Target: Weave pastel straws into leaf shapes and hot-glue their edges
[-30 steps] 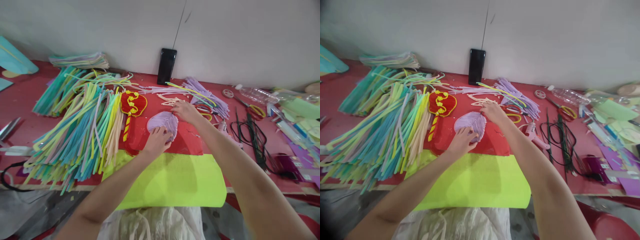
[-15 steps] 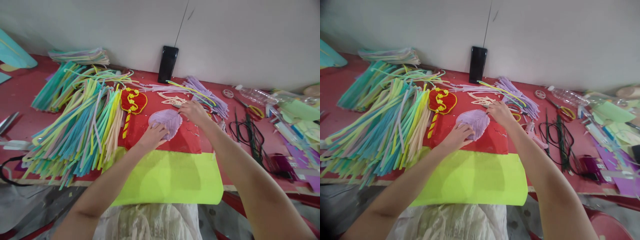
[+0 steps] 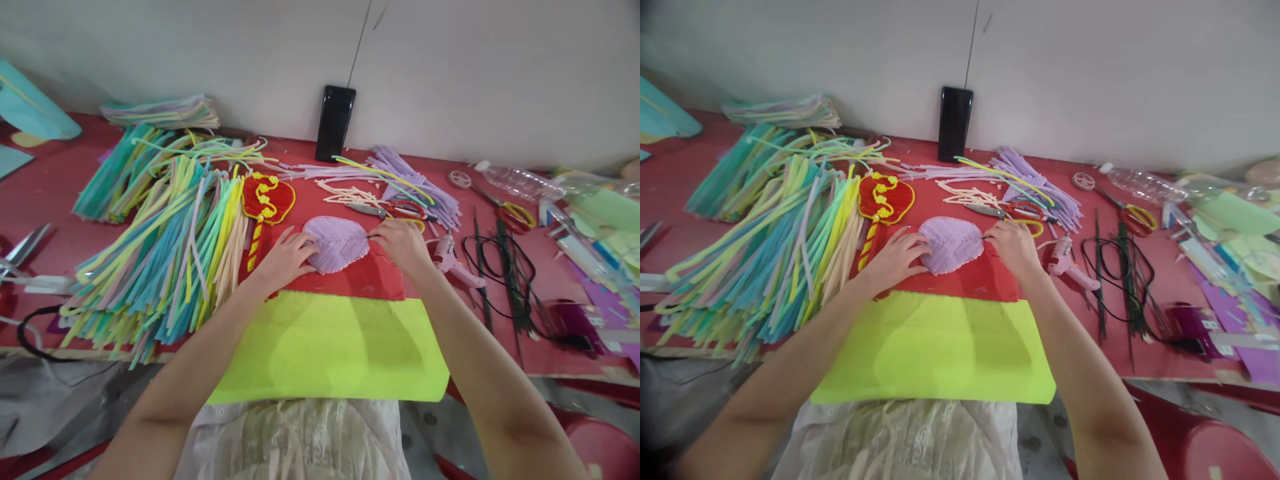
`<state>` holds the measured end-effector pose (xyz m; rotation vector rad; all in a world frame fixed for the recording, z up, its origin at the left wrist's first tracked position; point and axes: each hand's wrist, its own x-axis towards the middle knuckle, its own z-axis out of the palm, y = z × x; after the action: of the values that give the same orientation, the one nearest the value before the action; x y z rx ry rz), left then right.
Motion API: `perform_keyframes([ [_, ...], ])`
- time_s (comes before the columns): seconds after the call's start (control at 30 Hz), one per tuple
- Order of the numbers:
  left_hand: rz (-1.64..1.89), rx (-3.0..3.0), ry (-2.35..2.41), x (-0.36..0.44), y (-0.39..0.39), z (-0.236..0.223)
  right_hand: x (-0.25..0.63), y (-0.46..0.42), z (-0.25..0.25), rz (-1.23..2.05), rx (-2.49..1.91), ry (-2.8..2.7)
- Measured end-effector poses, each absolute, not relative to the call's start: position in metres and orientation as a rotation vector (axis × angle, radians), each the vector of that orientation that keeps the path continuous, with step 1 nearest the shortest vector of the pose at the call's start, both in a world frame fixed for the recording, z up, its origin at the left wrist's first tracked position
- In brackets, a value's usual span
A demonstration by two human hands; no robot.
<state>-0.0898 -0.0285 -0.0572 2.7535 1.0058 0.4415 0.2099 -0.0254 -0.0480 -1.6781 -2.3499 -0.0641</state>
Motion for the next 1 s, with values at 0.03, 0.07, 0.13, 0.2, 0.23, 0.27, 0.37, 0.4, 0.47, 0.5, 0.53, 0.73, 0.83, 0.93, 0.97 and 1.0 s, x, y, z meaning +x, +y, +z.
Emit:
perform_keyframes([
  [0.03, 0.450, 2.761, 0.999, -0.091, -0.028, -0.057, 0.209, -0.028, -0.049, -0.064, -1.697, -2.321],
  [0.07, 0.459, 2.766, 0.991, -0.092, -0.027, -0.058, 0.209, -0.031, -0.050, -0.059, -1.717, -2.292],
  [0.13, 0.479, 2.767, 0.995, -0.095, -0.027, -0.058, 0.208, -0.037, -0.053, -0.037, -1.750, -2.243],
  [0.2, 0.499, 2.752, 1.016, -0.098, -0.026, -0.060, 0.208, -0.041, -0.057, 0.007, -1.755, -2.196],
  [0.23, 0.505, 2.739, 1.029, -0.100, -0.026, -0.061, 0.208, -0.043, -0.059, 0.038, -1.743, -2.168],
  [0.27, 0.509, 2.725, 1.041, -0.102, -0.026, -0.061, 0.207, -0.044, -0.061, 0.072, -1.726, -2.137],
  [0.37, 0.522, 2.691, 1.083, -0.106, -0.026, -0.061, 0.206, -0.048, -0.067, 0.158, -1.685, -2.044],
  [0.4, 0.529, 2.686, 1.104, -0.107, -0.026, -0.061, 0.205, -0.050, -0.069, 0.174, -1.682, -2.018],
  [0.47, 0.542, 2.678, 1.151, -0.109, -0.028, -0.059, 0.203, -0.053, -0.073, 0.188, -1.686, -1.983],
  [0.5, 0.540, 2.674, 1.171, -0.110, -0.029, -0.059, 0.201, -0.054, -0.074, 0.189, -1.689, -1.968],
  [0.53, 0.532, 2.669, 1.188, -0.110, -0.030, -0.058, 0.200, -0.056, -0.076, 0.187, -1.693, -1.953],
  [0.73, 0.501, 2.561, 1.172, -0.112, -0.031, -0.060, 0.195, -0.062, -0.084, 0.211, -1.686, -1.899],
  [0.83, 0.548, 2.496, 1.150, -0.112, -0.029, -0.060, 0.195, -0.066, -0.085, 0.193, -1.645, -1.864],
  [0.93, 0.572, 2.490, 1.114, -0.111, -0.028, -0.060, 0.187, -0.069, -0.081, 0.102, -1.617, -1.797],
  [0.97, 0.570, 2.498, 1.097, -0.110, -0.028, -0.060, 0.182, -0.070, -0.078, 0.068, -1.606, -1.786],
  [1.0, 0.564, 2.510, 1.079, -0.109, -0.028, -0.060, 0.175, -0.072, -0.075, 0.042, -1.590, -1.785],
])
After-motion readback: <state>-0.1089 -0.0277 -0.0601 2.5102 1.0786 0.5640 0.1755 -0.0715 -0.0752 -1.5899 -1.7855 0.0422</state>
